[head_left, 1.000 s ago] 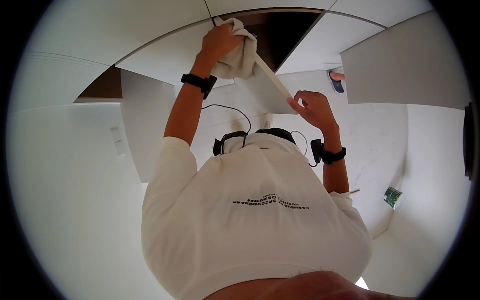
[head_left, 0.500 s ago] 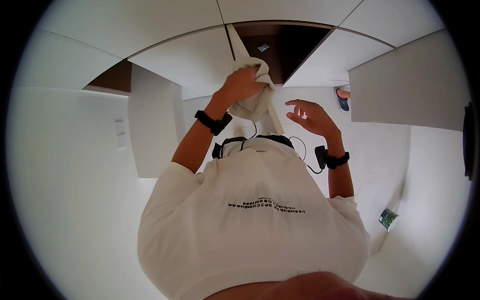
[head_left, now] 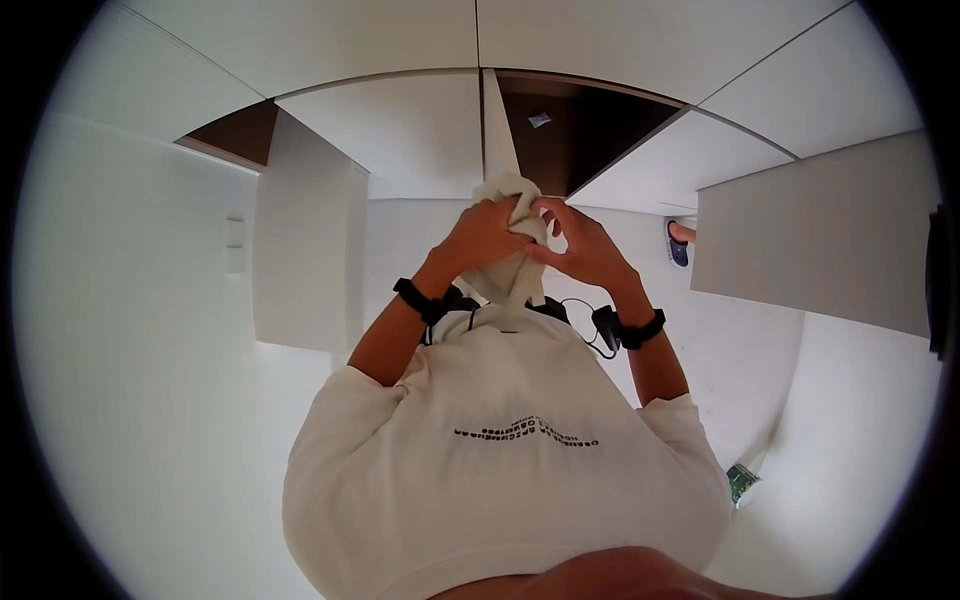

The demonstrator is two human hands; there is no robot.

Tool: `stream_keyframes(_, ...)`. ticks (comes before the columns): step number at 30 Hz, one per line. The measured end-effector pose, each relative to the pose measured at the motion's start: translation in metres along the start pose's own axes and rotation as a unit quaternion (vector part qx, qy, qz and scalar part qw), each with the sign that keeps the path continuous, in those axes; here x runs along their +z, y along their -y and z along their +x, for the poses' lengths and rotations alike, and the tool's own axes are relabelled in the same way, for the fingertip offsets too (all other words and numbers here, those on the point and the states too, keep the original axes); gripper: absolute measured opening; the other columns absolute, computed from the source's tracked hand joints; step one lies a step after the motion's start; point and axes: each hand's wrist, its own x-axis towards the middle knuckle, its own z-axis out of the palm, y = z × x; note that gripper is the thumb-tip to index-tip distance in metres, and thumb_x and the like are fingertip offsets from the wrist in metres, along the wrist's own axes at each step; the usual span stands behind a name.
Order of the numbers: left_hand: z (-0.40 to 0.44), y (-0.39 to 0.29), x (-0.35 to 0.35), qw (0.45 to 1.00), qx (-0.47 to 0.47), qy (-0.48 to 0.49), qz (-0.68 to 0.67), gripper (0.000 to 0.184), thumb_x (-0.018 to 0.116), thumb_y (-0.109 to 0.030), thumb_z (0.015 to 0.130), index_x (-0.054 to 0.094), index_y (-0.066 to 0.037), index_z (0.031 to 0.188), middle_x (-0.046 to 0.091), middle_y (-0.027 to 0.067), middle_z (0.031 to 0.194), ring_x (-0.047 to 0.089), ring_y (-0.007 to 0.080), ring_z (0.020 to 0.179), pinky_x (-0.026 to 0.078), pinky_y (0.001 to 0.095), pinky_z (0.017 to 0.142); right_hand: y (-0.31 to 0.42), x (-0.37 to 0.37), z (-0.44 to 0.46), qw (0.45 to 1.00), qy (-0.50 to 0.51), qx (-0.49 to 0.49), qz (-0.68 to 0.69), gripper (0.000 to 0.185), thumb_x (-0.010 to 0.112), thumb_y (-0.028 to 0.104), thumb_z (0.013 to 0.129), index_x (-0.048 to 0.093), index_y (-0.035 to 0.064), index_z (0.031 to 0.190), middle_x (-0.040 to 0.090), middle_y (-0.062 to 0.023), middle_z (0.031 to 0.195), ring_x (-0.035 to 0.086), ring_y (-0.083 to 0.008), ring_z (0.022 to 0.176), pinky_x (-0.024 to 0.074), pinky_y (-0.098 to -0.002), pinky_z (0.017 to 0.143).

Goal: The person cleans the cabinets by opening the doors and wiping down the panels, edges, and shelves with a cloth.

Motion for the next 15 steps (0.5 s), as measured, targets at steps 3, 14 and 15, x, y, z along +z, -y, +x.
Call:
stream_keyframes(3, 0.022, 0.017, -0.007, 0.998, -0.025, -0.049, 0.035, 0.054, 0.071, -0.033, 0.076, 0.062, -0.007, 0.122, 0.071, 0.02, 0.104, 0.068, 0.0399, 0.097, 0.054, 0.0445, 0.086, -0.005, 0.001, 0.011, 0.999, -0.011, -0.027, -0.014, 0.075, 0.074, 0.034, 0.09, 0.035, 0.0109, 0.15, 0.065, -0.0129, 0.11, 0.061, -0.0261, 0.094, 0.0516, -0.0357, 0.083)
stream_keyframes(14, 0.133, 0.034, -0.067, 0.975, 0.007, -0.223, -0.005, 0.051, 0.063, -0.042, 0.085, 0.063, -0.009, 0.124, 0.071, 0.0191, 0.113, 0.068, 0.0374, 0.105, 0.053, 0.0434, 0.091, -0.018, 0.019, 0.03, 0.997, -0.031, -0.067, -0.003, 0.079, 0.063, 0.037, 0.099, 0.018, 0.0163, 0.161, 0.046, -0.0206, 0.143, 0.057, -0.029, 0.11, 0.05, -0.0364, 0.095)
stream_keyframes(15, 0.134, 0.035, -0.066, 0.973, 0.024, -0.224, -0.049, 0.049, 0.063, -0.04, 0.086, 0.064, -0.01, 0.124, 0.071, 0.0183, 0.114, 0.067, 0.0357, 0.106, 0.053, 0.0418, 0.092, -0.021, 0.014, 0.029, 0.997, -0.009, -0.06, 0.04, 0.077, 0.06, 0.038, 0.1, 0.017, 0.0177, 0.161, 0.044, -0.0189, 0.147, 0.057, -0.0284, 0.111, 0.0499, -0.0368, 0.096)
